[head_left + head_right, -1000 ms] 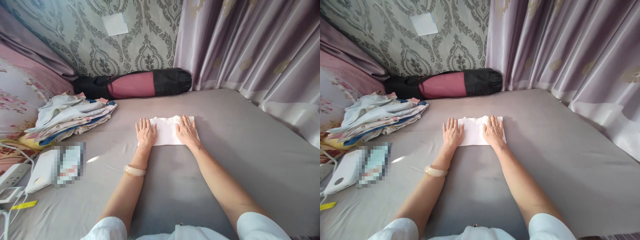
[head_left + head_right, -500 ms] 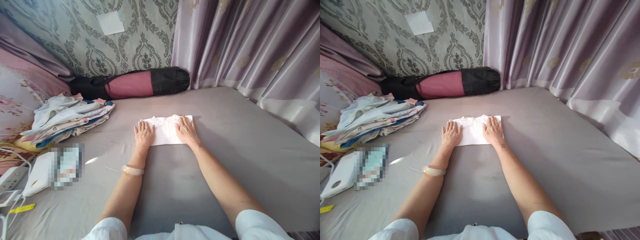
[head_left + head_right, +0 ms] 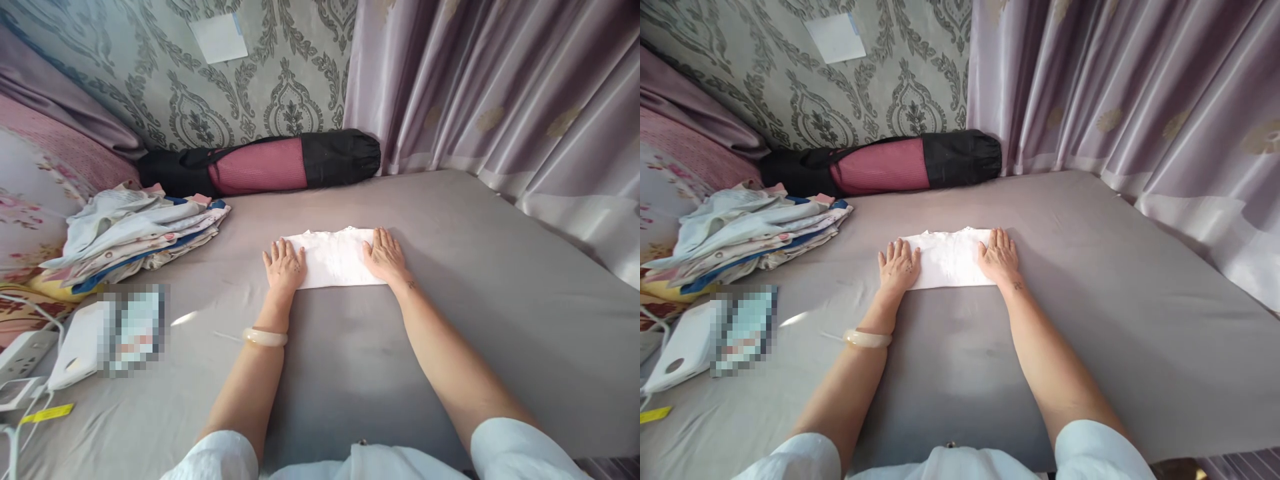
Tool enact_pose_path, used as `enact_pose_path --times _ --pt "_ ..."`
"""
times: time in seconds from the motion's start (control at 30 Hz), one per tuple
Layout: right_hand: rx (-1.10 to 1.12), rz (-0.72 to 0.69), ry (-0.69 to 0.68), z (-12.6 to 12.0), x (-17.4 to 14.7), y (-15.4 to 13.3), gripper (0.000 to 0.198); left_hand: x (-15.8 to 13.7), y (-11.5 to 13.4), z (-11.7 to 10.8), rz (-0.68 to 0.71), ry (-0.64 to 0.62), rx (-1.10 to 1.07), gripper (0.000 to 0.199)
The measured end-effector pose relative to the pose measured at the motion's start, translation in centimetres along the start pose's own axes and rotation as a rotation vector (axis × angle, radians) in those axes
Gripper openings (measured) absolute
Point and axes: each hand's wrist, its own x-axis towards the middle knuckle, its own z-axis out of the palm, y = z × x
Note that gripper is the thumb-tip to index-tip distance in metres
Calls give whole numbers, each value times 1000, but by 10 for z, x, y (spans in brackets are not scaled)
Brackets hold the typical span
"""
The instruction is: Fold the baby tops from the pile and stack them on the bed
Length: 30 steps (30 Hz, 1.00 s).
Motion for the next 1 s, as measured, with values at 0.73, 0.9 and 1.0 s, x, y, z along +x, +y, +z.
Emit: enact_pose_path --times 0.73,0.9,1.0 --pt "-16 -107 14 -2 -4 -13 67 25 -44 -9 -329 255 -2046 30" --pt "-15 -90 -1 -4 -4 -11 67 26 -47 -3 -281 247 -2076 29" --pt "-33 -85 -31 -9 -3 -14 66 27 -48 1 -258 248 -2105 27"
